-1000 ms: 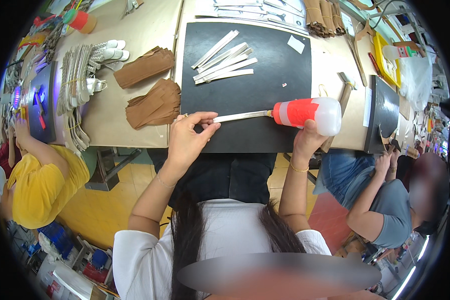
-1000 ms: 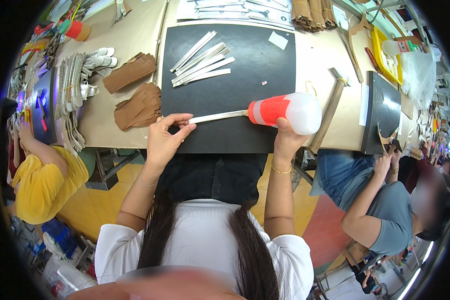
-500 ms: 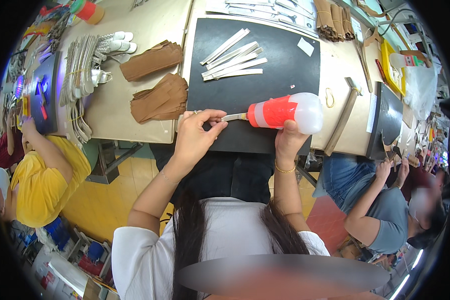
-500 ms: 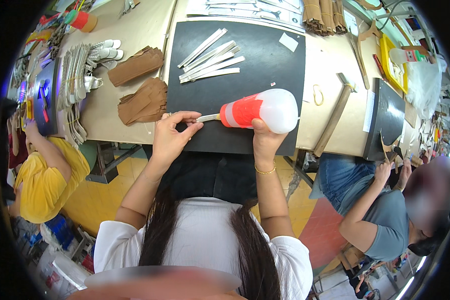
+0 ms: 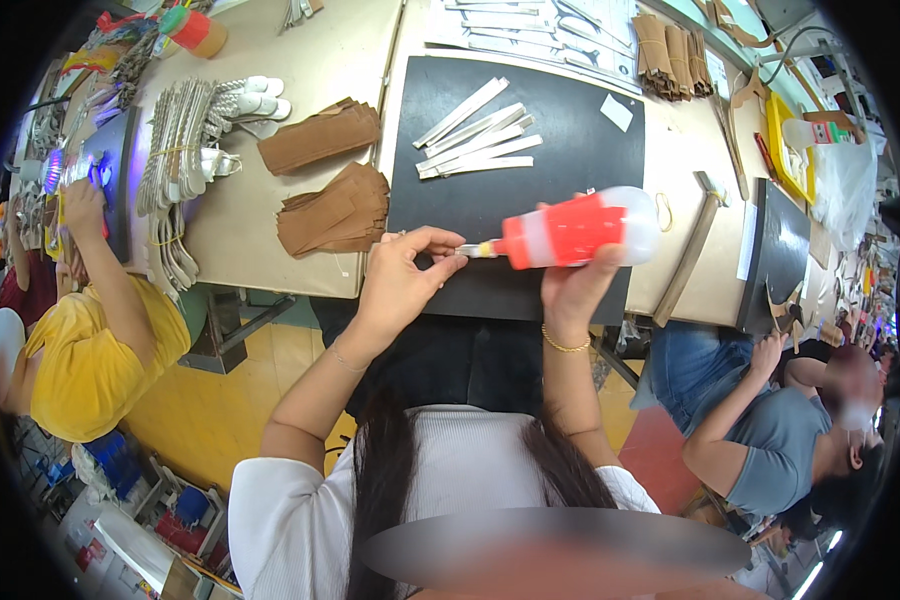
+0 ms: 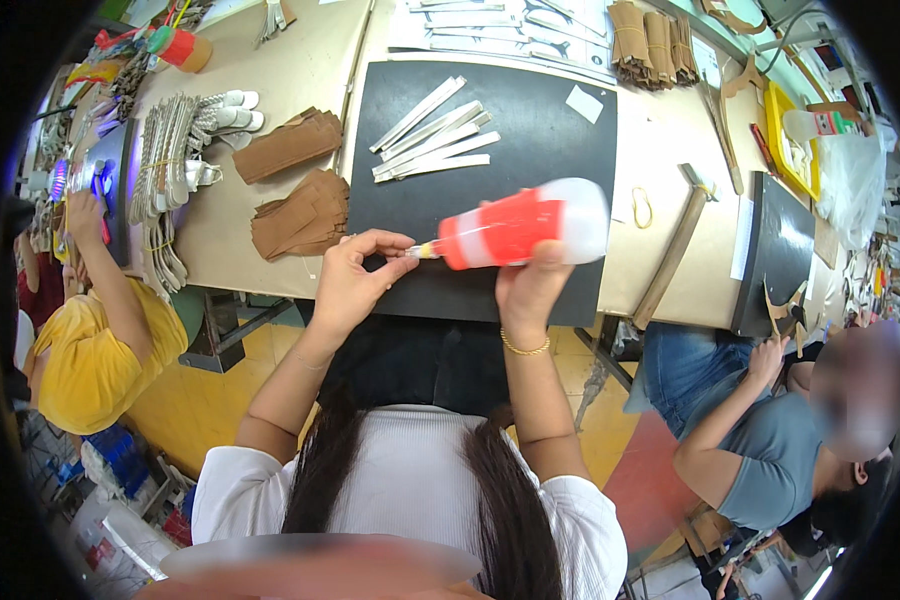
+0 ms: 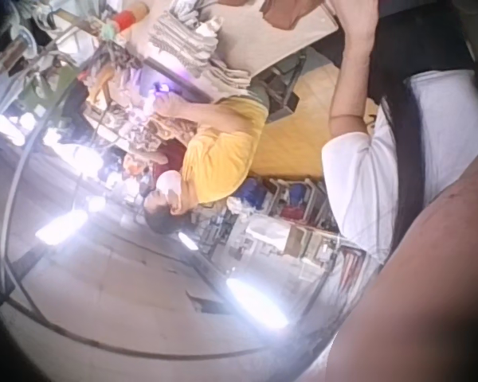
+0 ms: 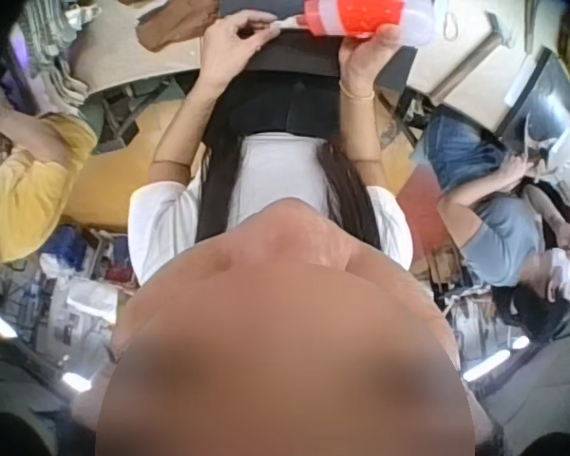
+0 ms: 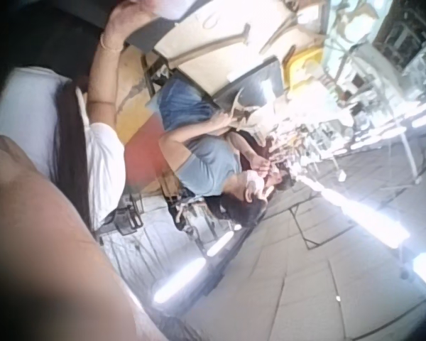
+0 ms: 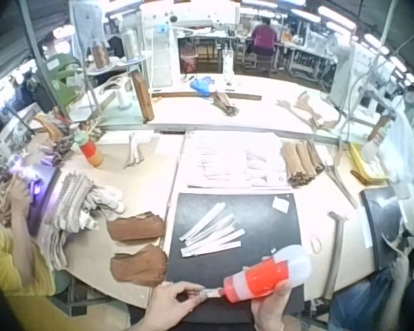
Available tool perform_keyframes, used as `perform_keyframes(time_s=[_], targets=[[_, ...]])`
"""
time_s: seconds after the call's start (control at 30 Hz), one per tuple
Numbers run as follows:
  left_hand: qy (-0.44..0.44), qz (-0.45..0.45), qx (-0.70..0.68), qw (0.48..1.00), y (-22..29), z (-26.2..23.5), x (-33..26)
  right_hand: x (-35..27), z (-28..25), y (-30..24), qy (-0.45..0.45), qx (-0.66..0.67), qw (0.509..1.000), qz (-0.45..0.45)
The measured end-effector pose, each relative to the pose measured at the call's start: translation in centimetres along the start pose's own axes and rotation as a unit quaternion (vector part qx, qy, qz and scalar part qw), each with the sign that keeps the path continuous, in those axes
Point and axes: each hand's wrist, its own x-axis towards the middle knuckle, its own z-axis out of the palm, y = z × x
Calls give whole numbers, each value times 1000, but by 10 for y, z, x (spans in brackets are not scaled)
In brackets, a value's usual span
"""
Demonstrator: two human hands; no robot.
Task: The person applies glue from a red bottle to thin white strips and places them on a black mat. They handle the strips one at a time, arranging them in a small pile on the mat.
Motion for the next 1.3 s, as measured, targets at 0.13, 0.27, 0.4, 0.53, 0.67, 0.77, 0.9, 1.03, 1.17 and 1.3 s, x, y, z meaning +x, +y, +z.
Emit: perform_keyframes(time_s=[0.13,0.27,0.4,0.53,0.67,0.77,0.9,1.03,1.17,1.3], targets=[[-4,-54,-96,994,12,-22,33,22,-23,-18,92,7,995,-47],[63,63,-97,991,27,-45,111,27,-47,-28,124,-6,990,-63],[80,145,-78,983,41,-53,226,21,-60,-26,140,-20,988,-59],[134,162,-95,973,42,-43,325,19,-65,-21,106,-28,992,-57],[177,100,-39,978,33,-38,390,18,-66,-20,79,-54,994,-57],[207,100,49,972,20,-40,410,18,-64,-22,82,-51,995,-40],[215,85,177,957,17,-51,403,17,-63,-24,64,-50,996,-34],[148,137,189,961,35,-65,352,19,-66,-23,71,-44,996,-34],[12,161,270,949,42,-65,251,20,-70,-21,68,-36,997,-30],[-57,50,286,955,31,-51,157,21,-69,-22,61,-43,996,-43]])
